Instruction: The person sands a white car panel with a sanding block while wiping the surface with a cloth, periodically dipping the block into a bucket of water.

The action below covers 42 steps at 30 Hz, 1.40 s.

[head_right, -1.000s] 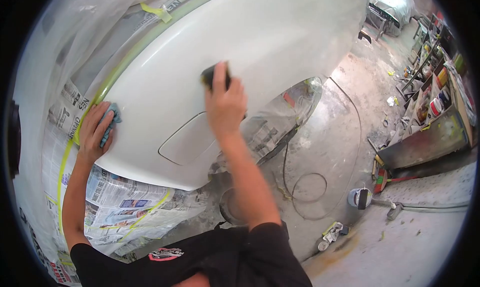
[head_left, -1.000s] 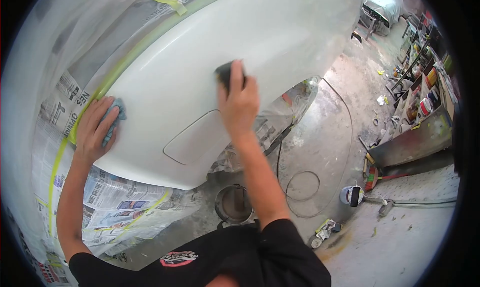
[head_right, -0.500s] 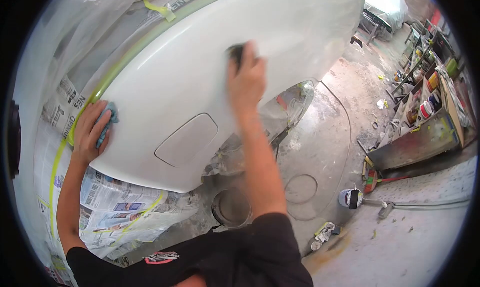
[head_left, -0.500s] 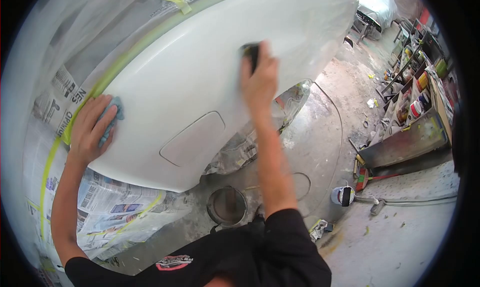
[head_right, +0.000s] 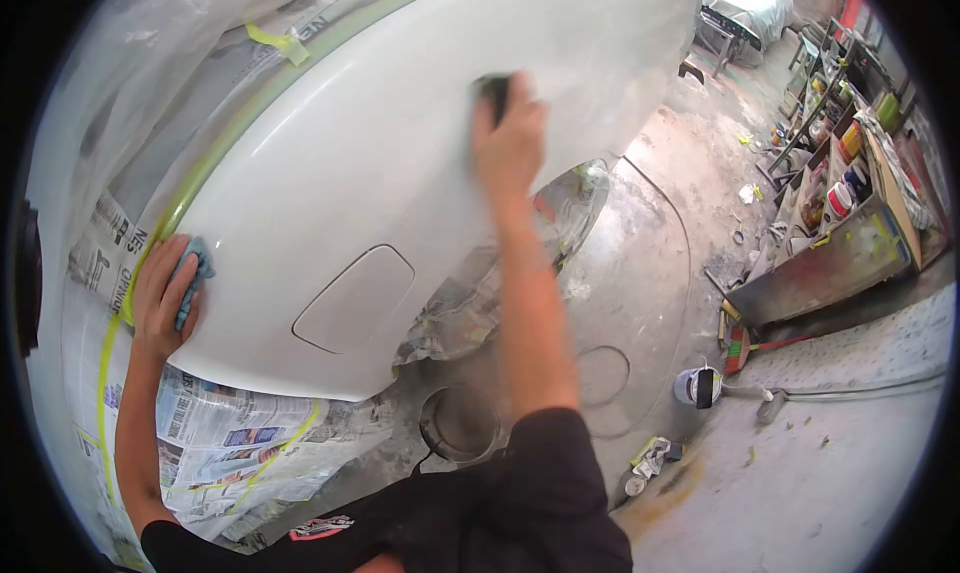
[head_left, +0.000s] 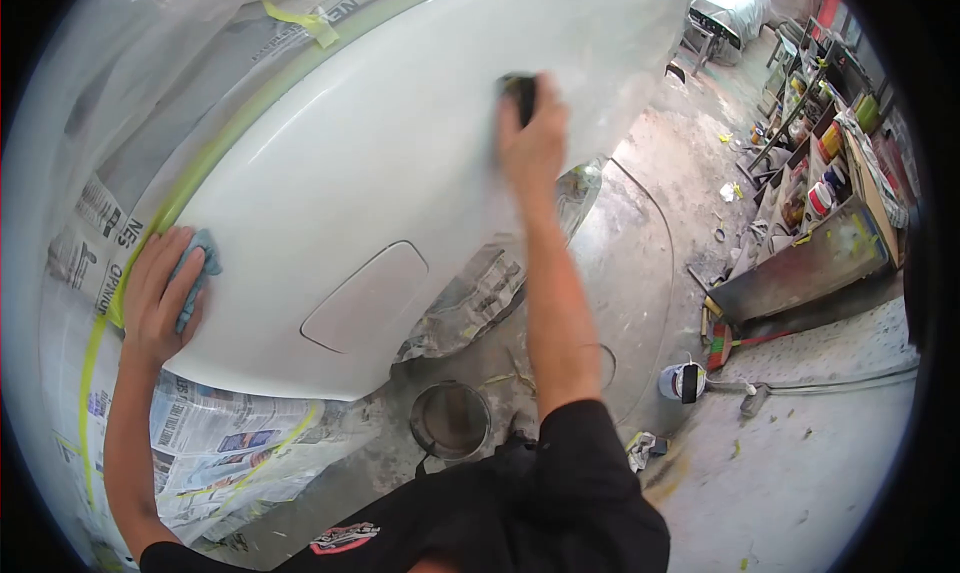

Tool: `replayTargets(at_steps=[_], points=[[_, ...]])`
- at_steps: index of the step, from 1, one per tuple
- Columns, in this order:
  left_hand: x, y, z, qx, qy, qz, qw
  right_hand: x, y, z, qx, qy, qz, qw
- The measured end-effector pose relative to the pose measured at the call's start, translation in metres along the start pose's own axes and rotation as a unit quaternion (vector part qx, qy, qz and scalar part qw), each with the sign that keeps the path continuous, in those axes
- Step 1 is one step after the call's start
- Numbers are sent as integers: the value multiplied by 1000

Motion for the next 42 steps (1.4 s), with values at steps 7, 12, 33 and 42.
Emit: replayTargets(at_steps=[7, 12, 33, 42], points=[[-1, 0, -3, -3, 4, 6, 1000, 0, -8, 8, 57, 15, -44, 997], [0, 0, -4, -1, 10, 15, 1000, -12, -22, -6, 38, 21, 6, 999], [-1, 0, 0, -1, -1, 2, 1000, 0, 18, -9, 12, 18, -43, 999], [-2, -1, -2, 1, 4, 0, 1000, 8, -57, 41, 88, 19, -61, 994]])
Point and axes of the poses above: each hand's wrist, its own z-axis towards the middle knuckle, its own x-axis out of the palm, y = z × x, the point moved 1 cm from there along z, towards the middle knuckle, and after that the axes turned 13 degrees about -y, right-handed, at the moved point
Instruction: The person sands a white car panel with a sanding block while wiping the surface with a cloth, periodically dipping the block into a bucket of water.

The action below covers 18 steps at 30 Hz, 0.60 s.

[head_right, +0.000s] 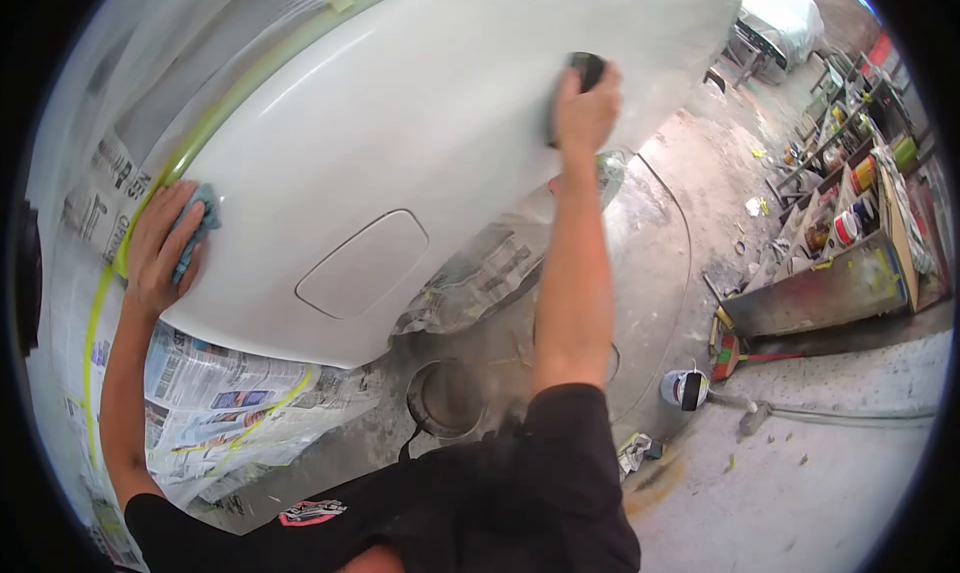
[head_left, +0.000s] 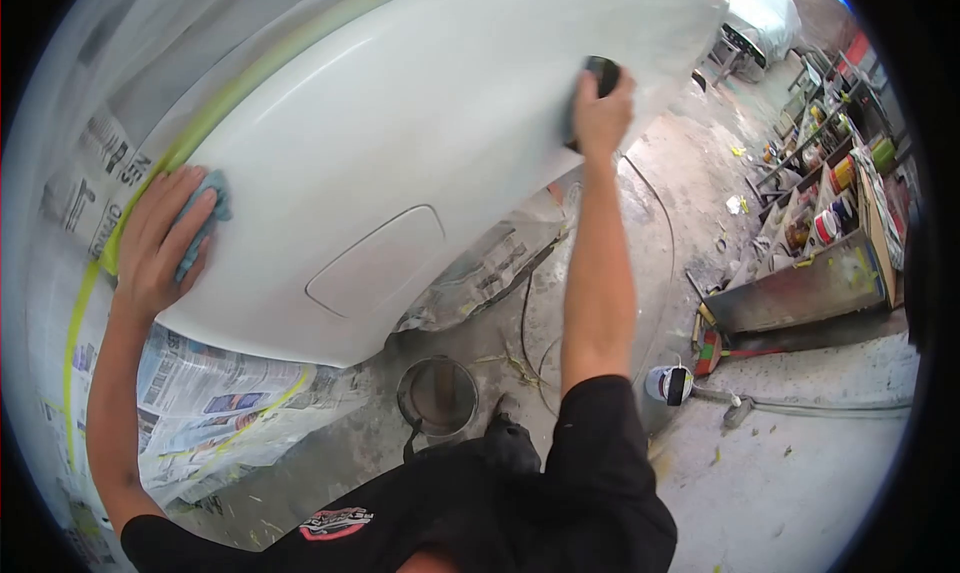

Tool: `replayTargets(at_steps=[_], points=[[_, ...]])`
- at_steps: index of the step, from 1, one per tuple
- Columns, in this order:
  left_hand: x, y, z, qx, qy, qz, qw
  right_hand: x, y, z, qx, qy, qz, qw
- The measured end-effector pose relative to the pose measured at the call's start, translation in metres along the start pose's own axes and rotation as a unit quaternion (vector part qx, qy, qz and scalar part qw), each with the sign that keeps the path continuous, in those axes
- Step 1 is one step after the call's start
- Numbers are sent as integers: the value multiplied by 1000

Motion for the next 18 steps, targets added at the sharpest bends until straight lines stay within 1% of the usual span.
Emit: replayTargets(at_steps=[2, 3, 5, 6, 7, 8, 11, 12, 14, 16, 18], points=[[-2, 0, 5, -6, -3, 4, 1000, 1, 10, 15, 81, 13, -59, 995], [-2, 0, 5, -9, -1, 2, 1000, -1, 27, 1, 44, 16, -39, 998], [-3, 0, 5, -12, -4, 8, 1000, -18, 74, -55, -32, 16, 3, 999], [-3, 0, 5, -11, -6, 12, 1000, -22, 98, -104, -102, -18, 27, 994], [-3, -1, 3, -9, -8, 14, 1000, -33, 119, -153, -122, -7, 53, 991], [-4, -2, 2, -9, -9, 12, 1000, -47, 130, -189, -141, 2, 78, 987], [-3, -2, -1, -4, -16, 10, 1000, -72, 118, -239, -241, 34, 65, 968], [-3, -2, -2, -3, -17, 11, 1000, -71, 115, -227, -214, 26, 71, 974], [-1, 0, -1, 0, -20, 12, 1000, -56, 103, -168, -163, 11, 82, 983], [-1, 1, -3, 0, -19, 7, 1000, -51, 108, -124, -65, 9, 45, 997], [0, 1, -4, -3, -21, 9, 1000, -49, 113, -142, -66, -7, 50, 997]])
Point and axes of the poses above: each hand's wrist, its own z-axis towards the middle knuckle, its own x-axis out of the palm, y = z × x, the point moved 1 cm from there along z, towards the middle knuckle, and after that the axes turned 13 degrees about -y, right-handed, at the moved point
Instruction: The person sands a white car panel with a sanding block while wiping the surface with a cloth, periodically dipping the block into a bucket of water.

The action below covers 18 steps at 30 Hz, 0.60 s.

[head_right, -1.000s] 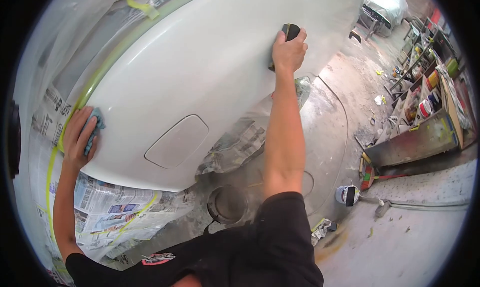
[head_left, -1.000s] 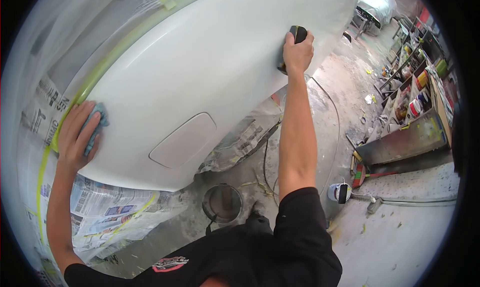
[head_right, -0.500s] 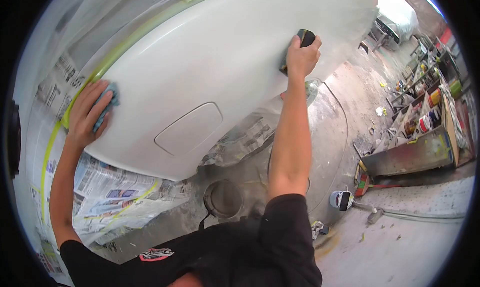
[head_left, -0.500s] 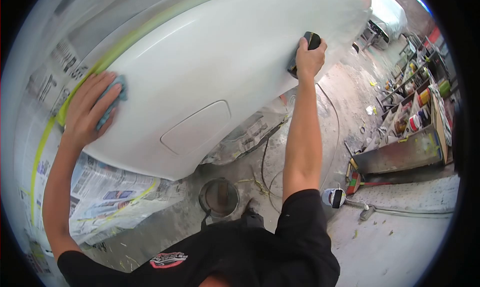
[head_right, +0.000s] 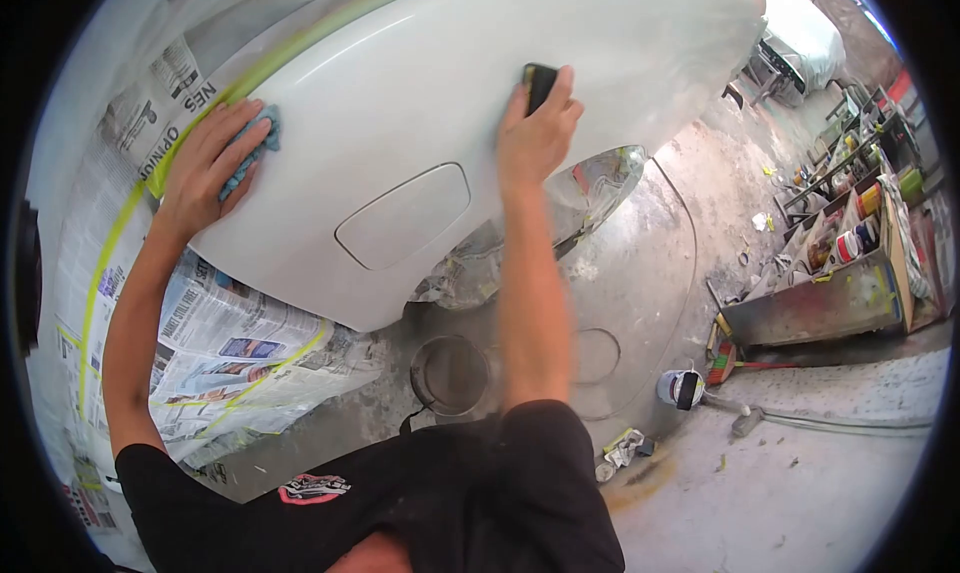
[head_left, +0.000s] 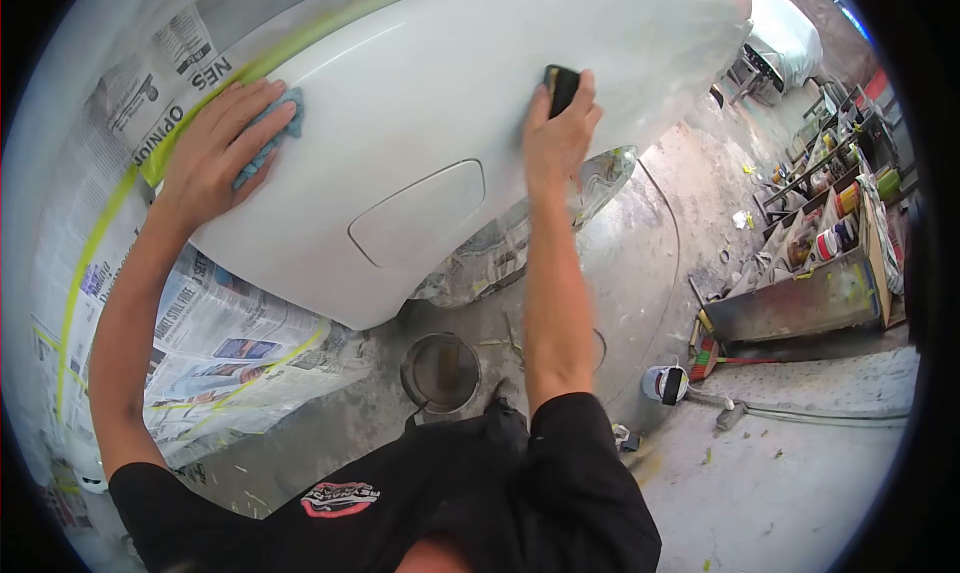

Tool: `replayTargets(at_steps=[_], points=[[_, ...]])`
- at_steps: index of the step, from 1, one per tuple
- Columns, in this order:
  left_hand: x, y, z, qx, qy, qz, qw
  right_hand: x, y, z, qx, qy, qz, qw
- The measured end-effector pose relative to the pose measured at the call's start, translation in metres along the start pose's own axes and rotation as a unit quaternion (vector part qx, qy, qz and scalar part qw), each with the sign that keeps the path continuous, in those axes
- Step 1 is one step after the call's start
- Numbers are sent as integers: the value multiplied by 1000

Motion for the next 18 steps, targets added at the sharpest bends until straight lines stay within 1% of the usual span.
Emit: replayTargets(at_steps=[1, 3, 4, 7, 9, 10, 13, 15, 16, 18], points=[[0, 0, 0, 1, -2, 0, 1000, 1, 4, -13, 0, -10, 0, 1000], [0, 1, 1, 5, -4, -3, 1000, -15, 15, -78, -129, -29, 33, 991], [0, 0, 1, 5, -4, -4, 1000, -22, 18, -97, -193, -36, 51, 979], [-1, -1, 1, 2, 5, 4, 1000, -15, 3, -69, -153, 18, 52, 987], [0, 0, 2, 4, 3, 2, 1000, -4, 8, -11, -73, 30, 18, 997], [0, 0, 0, 2, 3, 1, 1000, -1, 10, 5, -27, 30, 8, 999], [1, 0, 0, 1, 6, 7, 1000, 4, 18, -22, -19, -4, 10, 1000], [0, -1, 2, -2, 8, 2, 1000, -12, 20, -74, -78, 28, 18, 996], [-1, -2, 3, -3, 9, -1, 1000, -18, 21, -85, -107, 44, 21, 993], [-1, -2, 2, -3, 12, 5, 1000, -9, 6, -51, -83, 45, 22, 995]])
Point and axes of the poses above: each hand's wrist, its own z-axis towards the middle knuckle, its own x-axis out of the palm, y = z × x, the point moved 1 cm from there along z, towards the middle knuckle, and after that the axes turned 13 degrees about -y, right-handed, at the moved point
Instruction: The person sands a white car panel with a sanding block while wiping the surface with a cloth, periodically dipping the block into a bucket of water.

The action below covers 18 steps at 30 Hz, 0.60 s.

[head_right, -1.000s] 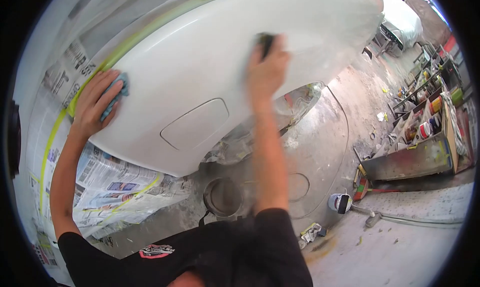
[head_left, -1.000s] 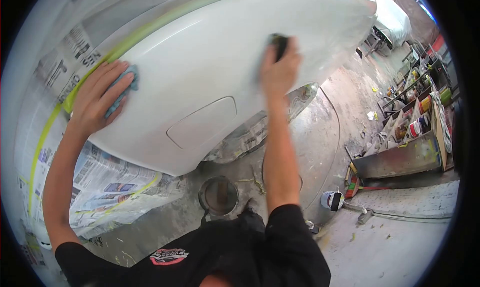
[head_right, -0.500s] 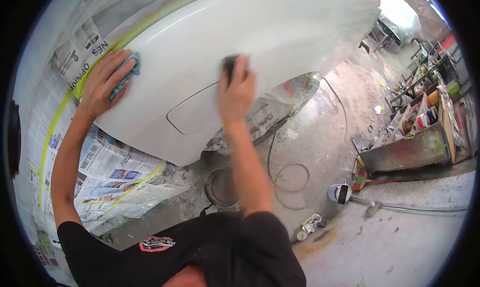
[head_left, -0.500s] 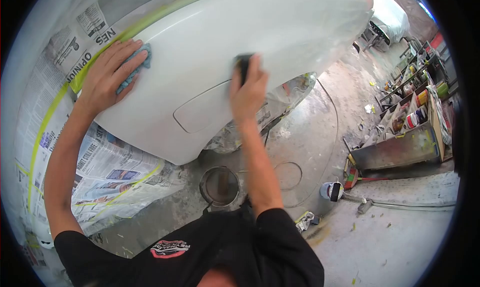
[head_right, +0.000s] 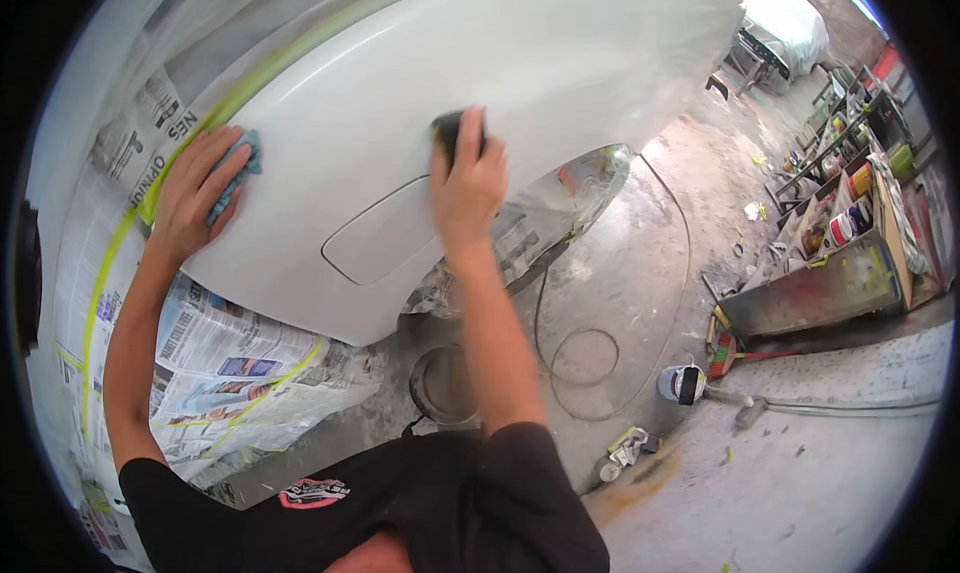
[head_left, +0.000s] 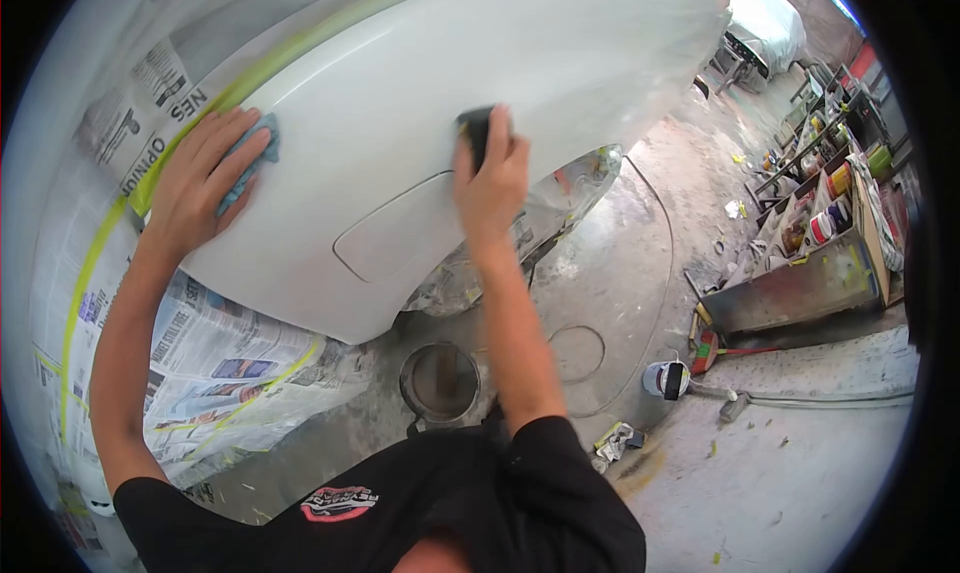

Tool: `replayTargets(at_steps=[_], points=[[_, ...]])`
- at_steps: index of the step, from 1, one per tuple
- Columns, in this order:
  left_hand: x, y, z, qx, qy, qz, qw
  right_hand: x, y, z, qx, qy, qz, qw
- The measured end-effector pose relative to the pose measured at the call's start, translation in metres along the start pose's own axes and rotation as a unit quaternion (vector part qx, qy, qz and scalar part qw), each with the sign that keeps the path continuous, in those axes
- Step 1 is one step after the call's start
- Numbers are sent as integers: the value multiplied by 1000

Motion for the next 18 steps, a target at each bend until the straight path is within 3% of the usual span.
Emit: replayTargets(at_steps=[2, 5, 8, 10, 12, 16, 18], points=[[1, 1, 1, 1, 3, 0, 1000, 11, -30, 62, 35, -25, -19, 999], [1, 2, 1, -3, 5, -6, 1000, 22, -79, 153, 211, 11, -99, 972], [0, -1, 2, -8, 6, -12, 1000, 27, -61, 136, 219, -35, -102, 970], [0, -2, 5, -10, 2, -6, 1000, 27, -43, 75, 86, -53, -54, 993], [0, -1, 4, -10, 4, -1, 1000, 2, -10, 34, 26, 9, -19, 999], [3, 0, 4, -2, -1, -8, 1000, 23, -93, 123, 95, -34, -47, 994], [2, -1, 4, -3, 4, -7, 1000, 22, -128, 179, 223, 0, -110, 969]])
Point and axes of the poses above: each hand's wrist, its own z-axis towards the middle knuckle, its own x-axis out of the palm, y = z × x, the point moved 1 cm from there along z, towards the middle knuckle, and after that the axes turned 13 degrees about -y, right-handed, at the moved point
